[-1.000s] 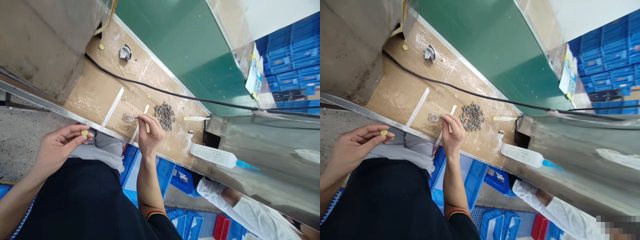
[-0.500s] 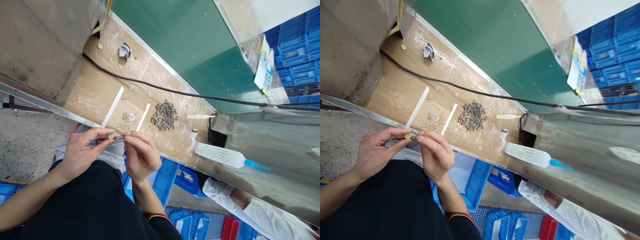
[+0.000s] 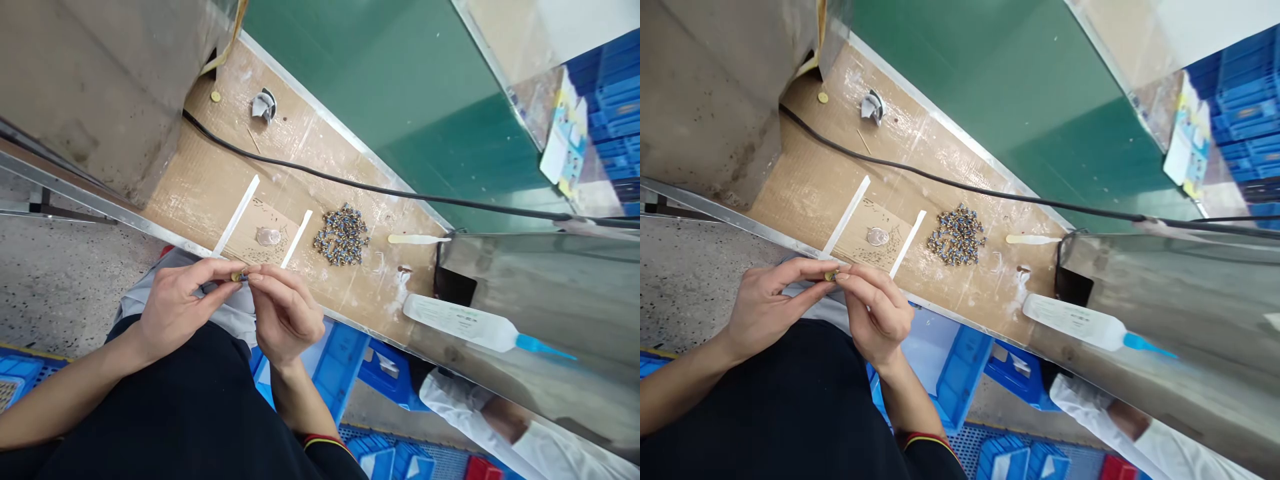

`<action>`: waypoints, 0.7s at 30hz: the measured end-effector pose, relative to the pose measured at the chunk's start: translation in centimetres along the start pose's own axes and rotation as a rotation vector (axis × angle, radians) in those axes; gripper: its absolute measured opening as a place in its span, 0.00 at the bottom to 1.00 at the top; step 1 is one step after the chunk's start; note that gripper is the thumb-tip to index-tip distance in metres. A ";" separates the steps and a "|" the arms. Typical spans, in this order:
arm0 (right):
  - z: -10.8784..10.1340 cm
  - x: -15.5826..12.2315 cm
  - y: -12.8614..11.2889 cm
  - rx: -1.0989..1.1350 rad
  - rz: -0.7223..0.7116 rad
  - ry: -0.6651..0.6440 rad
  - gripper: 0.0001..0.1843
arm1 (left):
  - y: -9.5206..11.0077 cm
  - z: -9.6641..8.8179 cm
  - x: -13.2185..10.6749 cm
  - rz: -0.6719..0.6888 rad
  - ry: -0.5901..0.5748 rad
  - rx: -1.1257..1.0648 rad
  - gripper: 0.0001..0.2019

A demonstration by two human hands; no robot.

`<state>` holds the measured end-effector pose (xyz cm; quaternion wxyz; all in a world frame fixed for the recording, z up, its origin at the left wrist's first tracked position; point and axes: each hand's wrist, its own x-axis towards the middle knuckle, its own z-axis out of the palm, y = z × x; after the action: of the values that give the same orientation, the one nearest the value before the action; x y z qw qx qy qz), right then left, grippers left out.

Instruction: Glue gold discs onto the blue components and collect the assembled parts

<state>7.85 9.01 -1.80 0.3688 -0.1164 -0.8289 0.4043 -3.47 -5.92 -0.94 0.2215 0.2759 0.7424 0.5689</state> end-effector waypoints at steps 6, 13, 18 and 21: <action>-0.1 -0.1 0.0 -0.046 -0.033 -0.005 0.25 | -0.1 -0.1 -0.2 0.058 -0.004 0.055 0.11; -0.2 -0.6 0.0 -0.122 -0.132 0.009 0.29 | 0.4 0.0 -0.4 0.328 0.045 0.283 0.16; -0.1 -0.9 0.0 -0.153 -0.158 0.037 0.30 | 1.0 0.1 -0.5 0.376 0.057 0.365 0.13; 0.0 -1.0 0.0 -0.156 -0.177 0.040 0.30 | 1.2 0.1 -0.6 0.378 0.051 0.406 0.11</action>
<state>8.54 8.49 -2.34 0.4094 -0.0794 -0.8572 0.3022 -2.76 -5.95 0.19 0.0329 0.4340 0.7818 0.4464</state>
